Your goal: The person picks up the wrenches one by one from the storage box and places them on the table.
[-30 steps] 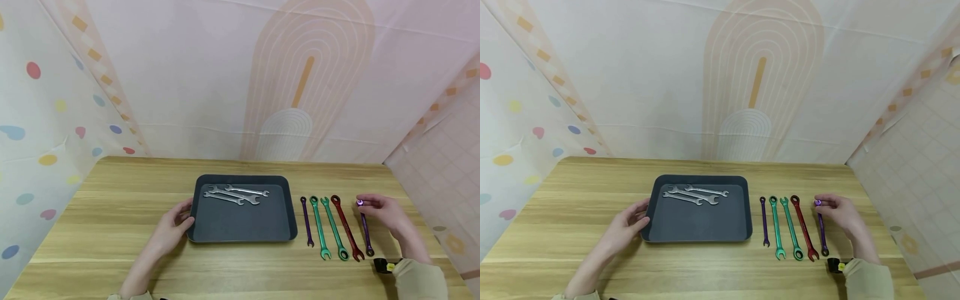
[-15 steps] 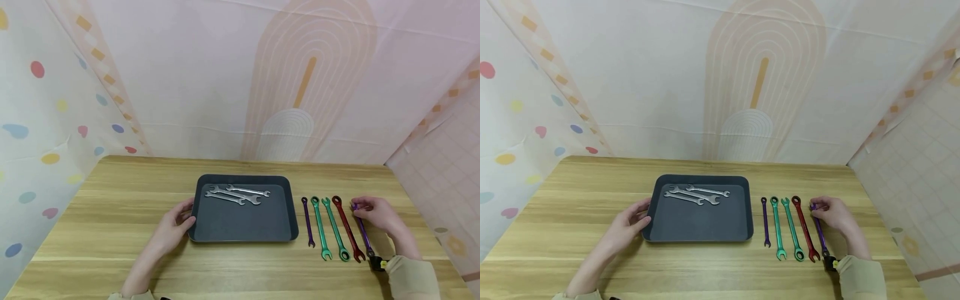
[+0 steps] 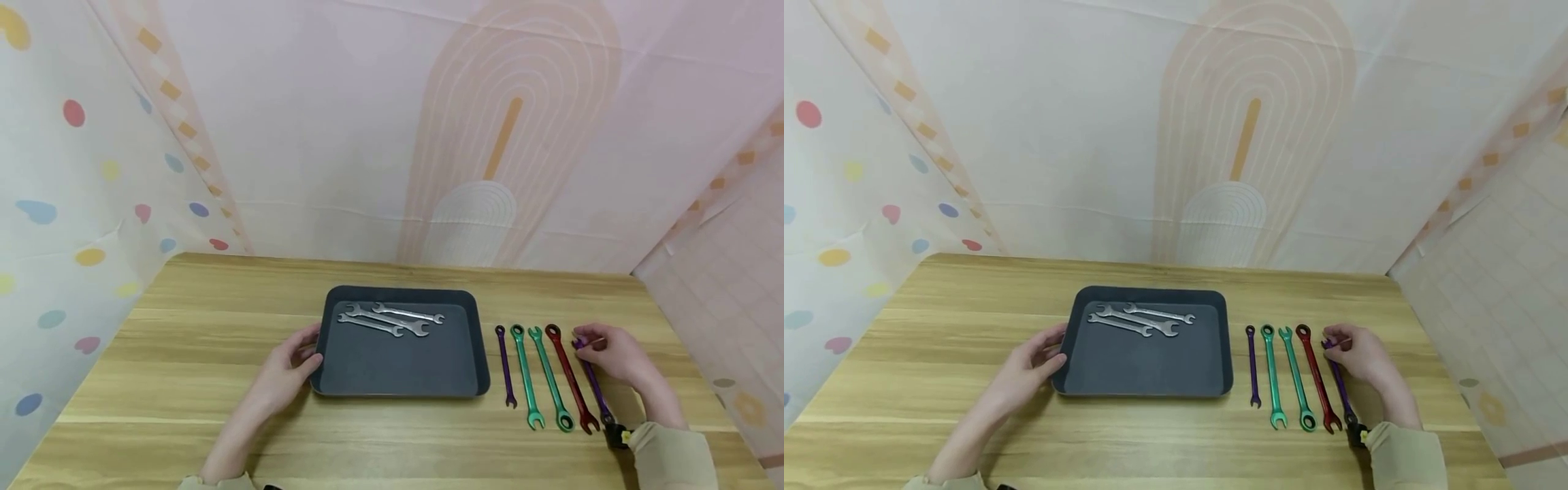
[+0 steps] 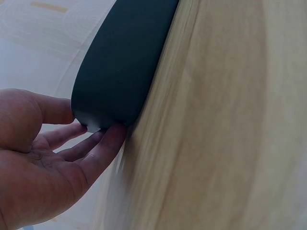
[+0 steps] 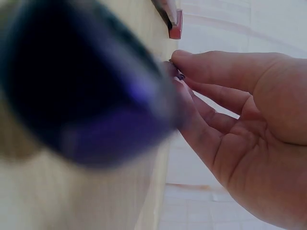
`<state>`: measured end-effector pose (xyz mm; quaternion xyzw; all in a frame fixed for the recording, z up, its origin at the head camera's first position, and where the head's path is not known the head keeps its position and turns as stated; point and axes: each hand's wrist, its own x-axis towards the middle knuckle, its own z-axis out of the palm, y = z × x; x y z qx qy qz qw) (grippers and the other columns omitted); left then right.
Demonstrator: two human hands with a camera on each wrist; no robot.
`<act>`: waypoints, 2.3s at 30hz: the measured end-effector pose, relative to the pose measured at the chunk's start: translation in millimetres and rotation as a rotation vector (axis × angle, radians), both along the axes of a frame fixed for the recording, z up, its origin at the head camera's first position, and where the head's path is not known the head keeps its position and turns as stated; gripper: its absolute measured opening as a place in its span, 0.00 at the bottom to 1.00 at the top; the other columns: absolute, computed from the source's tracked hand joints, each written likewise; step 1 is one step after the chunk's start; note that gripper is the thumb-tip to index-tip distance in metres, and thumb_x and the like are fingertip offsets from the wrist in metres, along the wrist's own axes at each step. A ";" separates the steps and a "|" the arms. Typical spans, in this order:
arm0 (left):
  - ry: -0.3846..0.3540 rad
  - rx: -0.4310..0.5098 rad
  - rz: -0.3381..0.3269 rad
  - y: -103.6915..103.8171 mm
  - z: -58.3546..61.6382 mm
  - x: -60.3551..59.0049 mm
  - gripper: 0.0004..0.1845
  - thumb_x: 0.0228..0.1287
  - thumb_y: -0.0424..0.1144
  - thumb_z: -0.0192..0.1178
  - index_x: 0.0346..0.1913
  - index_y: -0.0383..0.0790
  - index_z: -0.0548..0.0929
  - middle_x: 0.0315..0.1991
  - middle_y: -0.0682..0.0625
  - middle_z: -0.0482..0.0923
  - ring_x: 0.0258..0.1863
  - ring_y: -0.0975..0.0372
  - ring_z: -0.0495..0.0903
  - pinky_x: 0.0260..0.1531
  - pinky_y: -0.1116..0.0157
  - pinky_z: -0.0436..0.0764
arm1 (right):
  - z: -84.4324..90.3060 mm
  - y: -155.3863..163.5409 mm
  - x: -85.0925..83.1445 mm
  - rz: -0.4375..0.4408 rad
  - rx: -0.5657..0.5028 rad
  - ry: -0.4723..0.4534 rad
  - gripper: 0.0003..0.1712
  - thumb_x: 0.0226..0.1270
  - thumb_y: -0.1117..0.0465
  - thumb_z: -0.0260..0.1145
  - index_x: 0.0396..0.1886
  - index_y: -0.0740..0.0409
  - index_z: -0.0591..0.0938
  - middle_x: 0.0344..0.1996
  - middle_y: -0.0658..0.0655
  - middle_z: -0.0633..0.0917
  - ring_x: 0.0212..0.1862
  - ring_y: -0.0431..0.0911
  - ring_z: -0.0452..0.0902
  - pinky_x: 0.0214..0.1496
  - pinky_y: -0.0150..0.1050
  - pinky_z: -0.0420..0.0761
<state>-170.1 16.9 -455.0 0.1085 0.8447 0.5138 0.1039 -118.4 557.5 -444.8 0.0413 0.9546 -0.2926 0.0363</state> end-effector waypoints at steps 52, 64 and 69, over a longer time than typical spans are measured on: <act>0.020 -0.005 -0.004 -1.8 2.5 -0.6 0.30 0.77 0.26 0.54 0.78 0.27 0.64 0.71 0.27 0.73 0.70 0.39 0.78 0.71 0.51 0.79 | 29.2 -155.2 4.9 0.125 -0.126 0.360 0.16 0.73 0.66 0.68 0.59 0.61 0.86 0.51 0.60 0.89 0.48 0.51 0.87 0.46 0.38 0.90; 0.027 -0.002 -0.013 0.3 -1.1 -0.3 0.30 0.77 0.27 0.55 0.78 0.27 0.65 0.71 0.27 0.73 0.69 0.39 0.79 0.70 0.51 0.80 | 31.8 -184.8 2.0 0.197 -0.123 0.376 0.17 0.71 0.66 0.71 0.58 0.59 0.87 0.50 0.60 0.90 0.47 0.49 0.87 0.47 0.39 0.90; 0.014 0.004 -0.007 2.4 -5.6 -0.6 0.30 0.76 0.26 0.55 0.78 0.27 0.65 0.71 0.28 0.73 0.69 0.40 0.79 0.70 0.53 0.81 | 37.1 -202.7 -1.3 0.254 -0.132 0.349 0.17 0.72 0.64 0.71 0.58 0.56 0.87 0.49 0.56 0.90 0.48 0.50 0.86 0.48 0.40 0.89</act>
